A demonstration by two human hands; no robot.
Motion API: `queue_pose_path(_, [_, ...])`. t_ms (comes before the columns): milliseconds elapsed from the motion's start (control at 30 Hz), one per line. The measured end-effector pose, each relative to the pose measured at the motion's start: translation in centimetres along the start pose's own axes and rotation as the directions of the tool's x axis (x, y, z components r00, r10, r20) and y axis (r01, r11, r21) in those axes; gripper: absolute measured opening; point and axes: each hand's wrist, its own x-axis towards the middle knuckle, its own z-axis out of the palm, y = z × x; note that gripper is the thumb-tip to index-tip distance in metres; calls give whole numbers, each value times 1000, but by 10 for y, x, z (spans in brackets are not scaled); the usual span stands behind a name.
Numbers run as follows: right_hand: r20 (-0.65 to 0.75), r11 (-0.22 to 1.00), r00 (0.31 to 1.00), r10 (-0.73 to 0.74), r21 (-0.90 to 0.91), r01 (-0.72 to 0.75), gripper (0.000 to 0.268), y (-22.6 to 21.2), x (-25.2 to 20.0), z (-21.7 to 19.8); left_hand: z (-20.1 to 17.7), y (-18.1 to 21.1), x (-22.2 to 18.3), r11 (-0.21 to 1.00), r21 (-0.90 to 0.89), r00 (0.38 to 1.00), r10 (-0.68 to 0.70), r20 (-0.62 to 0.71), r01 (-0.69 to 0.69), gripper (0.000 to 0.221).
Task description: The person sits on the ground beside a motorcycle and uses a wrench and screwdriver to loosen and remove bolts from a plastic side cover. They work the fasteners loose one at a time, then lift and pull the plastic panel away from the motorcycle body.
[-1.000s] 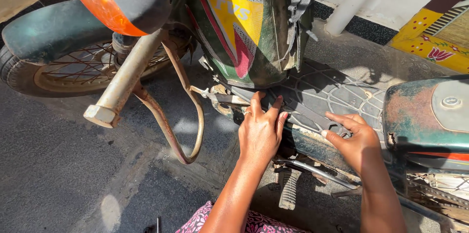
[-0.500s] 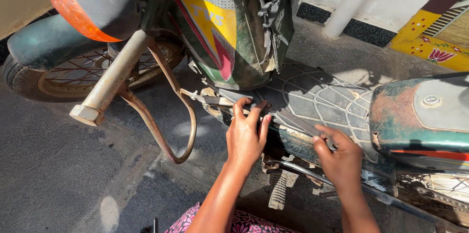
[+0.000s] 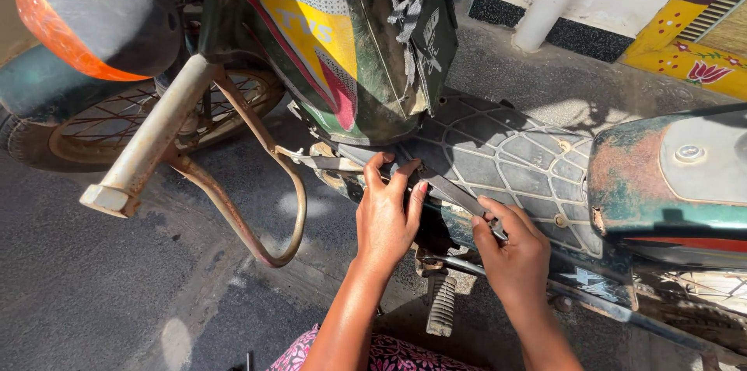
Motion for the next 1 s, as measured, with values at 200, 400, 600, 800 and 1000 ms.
queue_pose_path(200, [46, 993, 994, 96, -76, -92, 31, -3, -2, 3, -1, -2, 1, 1000, -31, 1000, 6, 13, -5, 37])
queue_pose_path(400, [167, 965, 976, 140, -246, -96, 33, -18, 11, -13, -1, -3, 0, 999, -33, 1000, 14, -5, -14, 37])
queue_pose_path(600, [197, 920, 980, 11, -387, 68, 35, -17, 20, -21, 2, -5, -1, 998, -66, 1000, 2, -13, -3, 37])
queue_pose_path(800, [200, 891, 972, 123, -453, -19, 35, -27, 12, -18, 4, -8, -2, 996, -89, 1000, -1, -27, -1, 38])
queue_pose_path(1000, [247, 904, 965, 85, -426, 29, 36, -32, 7, -19, 6, -8, 0, 992, -121, 999, -30, -9, 29, 30])
